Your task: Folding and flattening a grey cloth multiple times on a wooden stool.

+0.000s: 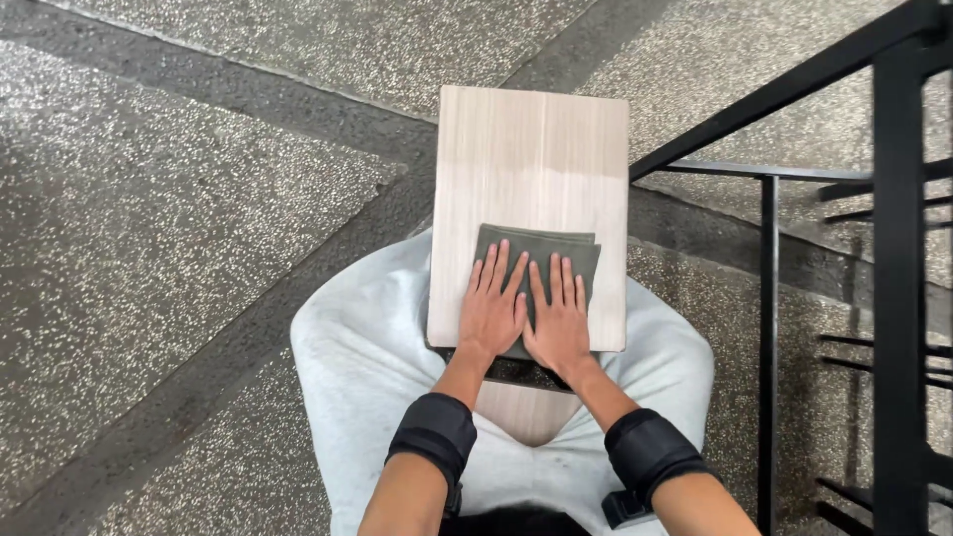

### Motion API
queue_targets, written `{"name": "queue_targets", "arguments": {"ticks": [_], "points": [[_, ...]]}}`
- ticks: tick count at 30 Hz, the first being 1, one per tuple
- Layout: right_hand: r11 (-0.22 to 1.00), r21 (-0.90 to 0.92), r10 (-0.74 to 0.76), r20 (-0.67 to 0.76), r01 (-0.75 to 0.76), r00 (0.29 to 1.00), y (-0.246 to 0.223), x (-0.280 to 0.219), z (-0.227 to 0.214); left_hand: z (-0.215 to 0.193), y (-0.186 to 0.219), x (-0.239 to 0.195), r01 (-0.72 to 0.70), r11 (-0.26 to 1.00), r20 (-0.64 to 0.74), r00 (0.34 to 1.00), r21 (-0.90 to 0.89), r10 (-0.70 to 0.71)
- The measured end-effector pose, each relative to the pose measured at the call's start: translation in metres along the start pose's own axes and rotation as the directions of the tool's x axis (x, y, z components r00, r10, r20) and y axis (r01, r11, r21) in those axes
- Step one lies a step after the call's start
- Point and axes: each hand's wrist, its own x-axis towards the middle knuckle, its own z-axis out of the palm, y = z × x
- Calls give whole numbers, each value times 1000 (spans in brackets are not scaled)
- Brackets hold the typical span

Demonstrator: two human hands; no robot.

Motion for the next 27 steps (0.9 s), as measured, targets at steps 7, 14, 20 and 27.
{"name": "queue_targets", "arguments": {"ticks": [7, 14, 20, 27], "points": [[997, 43, -67, 19, 66, 998, 2, 57, -8, -19, -19, 41, 85, 996, -19, 996, 20, -85], [992, 68, -104, -19, 105, 994, 11, 140, -11, -31, -51, 114, 130, 990, -65, 990, 52, -127], [992, 54, -112, -1, 112, 994, 28, 211, -16, -46, -71, 183, 138, 986, -49, 990, 89, -134], [995, 65, -73, 2, 73, 997, 41, 268, -20, -50, -90, 244, 109, 989, -51, 993, 104, -104]]}}
